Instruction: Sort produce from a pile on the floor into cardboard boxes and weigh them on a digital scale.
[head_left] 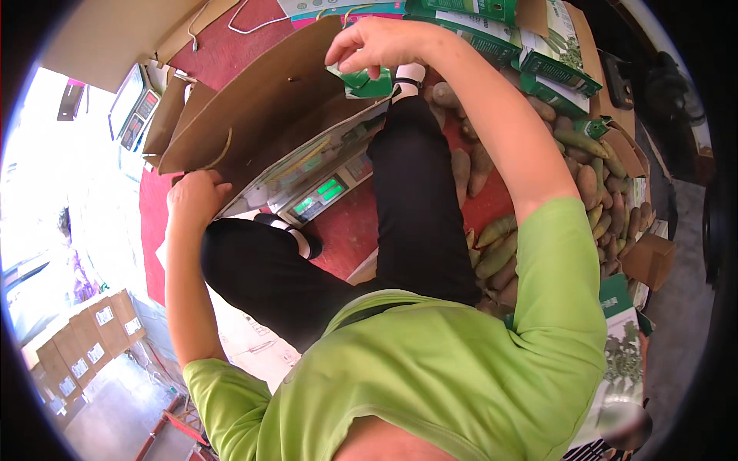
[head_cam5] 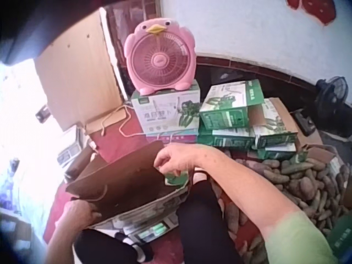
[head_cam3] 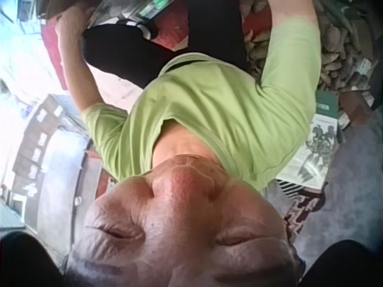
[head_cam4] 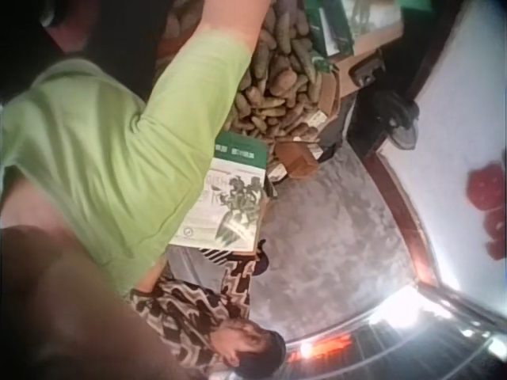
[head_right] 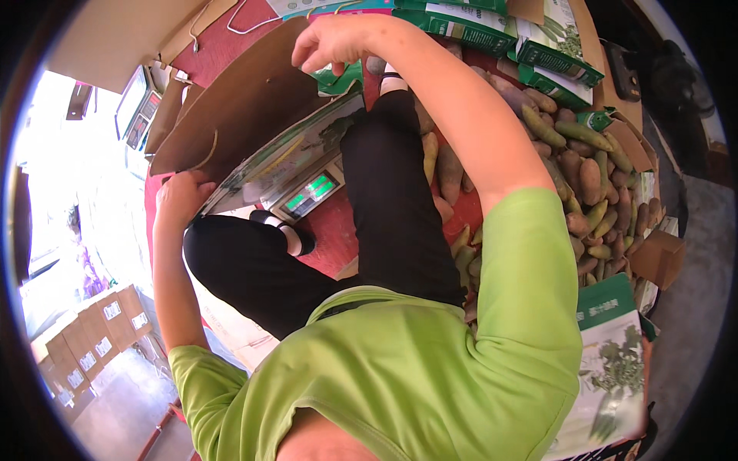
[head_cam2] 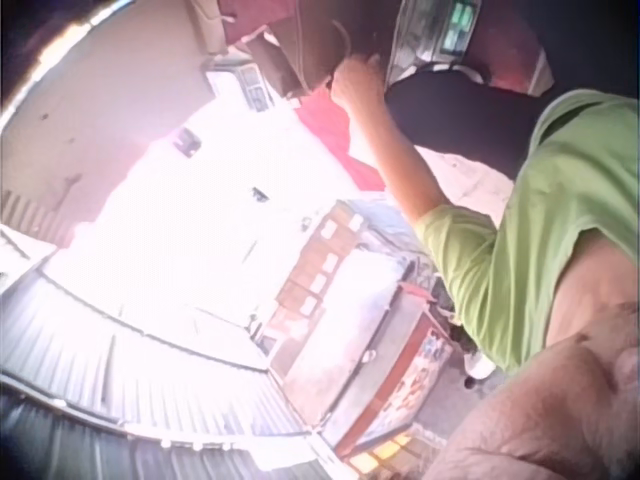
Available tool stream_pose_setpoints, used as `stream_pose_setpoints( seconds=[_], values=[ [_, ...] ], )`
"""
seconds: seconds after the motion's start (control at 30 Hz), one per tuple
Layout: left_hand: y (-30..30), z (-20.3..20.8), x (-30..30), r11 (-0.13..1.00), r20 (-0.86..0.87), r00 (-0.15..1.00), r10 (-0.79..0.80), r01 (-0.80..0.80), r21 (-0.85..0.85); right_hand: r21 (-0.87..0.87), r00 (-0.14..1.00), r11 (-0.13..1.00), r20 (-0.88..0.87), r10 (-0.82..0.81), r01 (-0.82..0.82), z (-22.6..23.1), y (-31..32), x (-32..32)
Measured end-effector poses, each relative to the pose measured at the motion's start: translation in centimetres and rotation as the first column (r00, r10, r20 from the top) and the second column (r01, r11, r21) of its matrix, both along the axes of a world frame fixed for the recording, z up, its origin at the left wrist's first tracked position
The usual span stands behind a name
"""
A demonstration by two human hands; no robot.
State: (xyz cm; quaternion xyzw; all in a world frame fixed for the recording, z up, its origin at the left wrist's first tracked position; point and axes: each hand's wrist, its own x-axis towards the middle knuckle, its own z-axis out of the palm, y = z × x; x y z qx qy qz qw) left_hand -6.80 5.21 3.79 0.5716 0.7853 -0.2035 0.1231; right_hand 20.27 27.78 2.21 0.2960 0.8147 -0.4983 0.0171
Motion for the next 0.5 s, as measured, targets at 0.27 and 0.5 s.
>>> stream_pose_setpoints(
  seconds=[0.27, 0.5],
  values=[
    [-4.0, 2.4, 0.7, 0.937, -0.056, 0.955, 0.291, -0.273, 0.216, 0.400, 0.816, 0.739, 0.461, 0.349, -0.542, -3.5, -1.7, -5.0],
    [-4.5, 1.7, 0.3, 0.920, -0.042, 0.956, 0.290, -0.266, 0.288, 0.607, 0.785, 0.604, 0.618, 0.049, -0.516, -0.2, -5.1, -3.9]
  ],
)
